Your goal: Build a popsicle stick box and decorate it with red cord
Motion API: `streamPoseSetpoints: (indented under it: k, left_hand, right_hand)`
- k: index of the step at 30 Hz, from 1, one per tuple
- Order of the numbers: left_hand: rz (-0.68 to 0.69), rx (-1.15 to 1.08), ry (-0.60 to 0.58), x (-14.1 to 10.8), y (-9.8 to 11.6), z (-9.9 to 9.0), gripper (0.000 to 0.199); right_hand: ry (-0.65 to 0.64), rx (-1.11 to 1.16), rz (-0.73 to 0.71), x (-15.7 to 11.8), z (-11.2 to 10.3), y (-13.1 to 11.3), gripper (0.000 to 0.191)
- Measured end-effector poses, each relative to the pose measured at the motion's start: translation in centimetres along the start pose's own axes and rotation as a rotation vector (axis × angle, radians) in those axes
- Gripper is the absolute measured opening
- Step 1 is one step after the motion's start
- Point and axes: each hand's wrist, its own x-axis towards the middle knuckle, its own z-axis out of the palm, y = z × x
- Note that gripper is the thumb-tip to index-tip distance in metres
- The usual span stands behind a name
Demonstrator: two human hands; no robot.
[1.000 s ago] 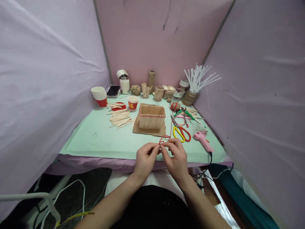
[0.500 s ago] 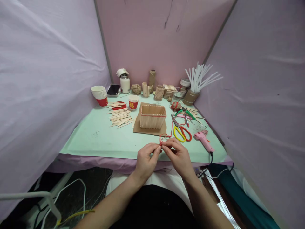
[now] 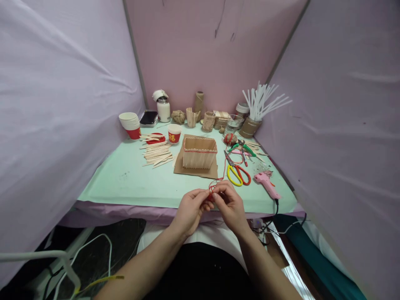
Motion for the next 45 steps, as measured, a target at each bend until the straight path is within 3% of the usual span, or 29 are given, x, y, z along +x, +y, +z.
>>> streamPoseSetpoints:
  k: [4, 8, 13, 20, 22, 25, 30, 33, 37, 41, 45]
  left_hand:
    - [0.268, 0.345, 0.066, -0.4, 0.1, -0.2, 0.025]
    - [0.359, 0.481, 0.044, -0.5, 0.1, -0.5, 0.023]
    - [0.300, 0.482, -0.015, -0.2, -0.3, -0.6, 0.015]
    - [0.221, 0.529, -0.004, 0.0, -0.7, -0.7, 0.012]
    - [0.175, 0.482, -0.017, 0.1, -0.6, -0.6, 0.014]
    - [0.086, 0.369, -0.025, 0.2, -0.5, -0.4, 0.022]
    - [0.085, 0.292, -0.007, 0.2, -0.2, -0.1, 0.029]
    - [0.103, 0.297, 0.003, 0.1, -0.1, -0.1, 0.029]
    - [0.113, 0.346, -0.025, -0.1, 0.2, -0.2, 0.027]
    - [0.102, 0.359, -0.050, -0.3, 0.4, -0.3, 0.026]
    - [0.068, 0.302, -0.044, -0.1, 0.0, -0.6, 0.026]
  right_hand:
    - [-0.007, 0.036, 0.069, 0.1, -0.1, -0.2, 0.008]
    - [0.002, 0.035, 0.110, 0.3, -0.3, -0.7, 0.011]
    - [0.058, 0.137, 0.228, 0.5, -0.8, -0.7, 0.017]
    - [0.368, 0.172, 0.341, 0.7, -1.6, 0.3, 0.025]
    - [0.345, 0.214, 0.367, 0.9, -1.9, 0.2, 0.026]
    - [0.211, 0.257, 0.388, 1.2, -2.2, -0.1, 0.026]
    - [0.029, 0.233, 0.359, 1.0, -1.7, -0.5, 0.027]
    - [0.021, 0.138, 0.274, 0.7, -1.3, -0.6, 0.018]
    - [0.102, -0.019, 0.139, 0.4, -1.0, -0.7, 0.024]
    - [0.166, -0.036, 0.120, 0.4, -0.7, -0.8, 0.023]
    - [0.002, 0.022, 0.177, 0.9, -1.4, -0.5, 0.020]
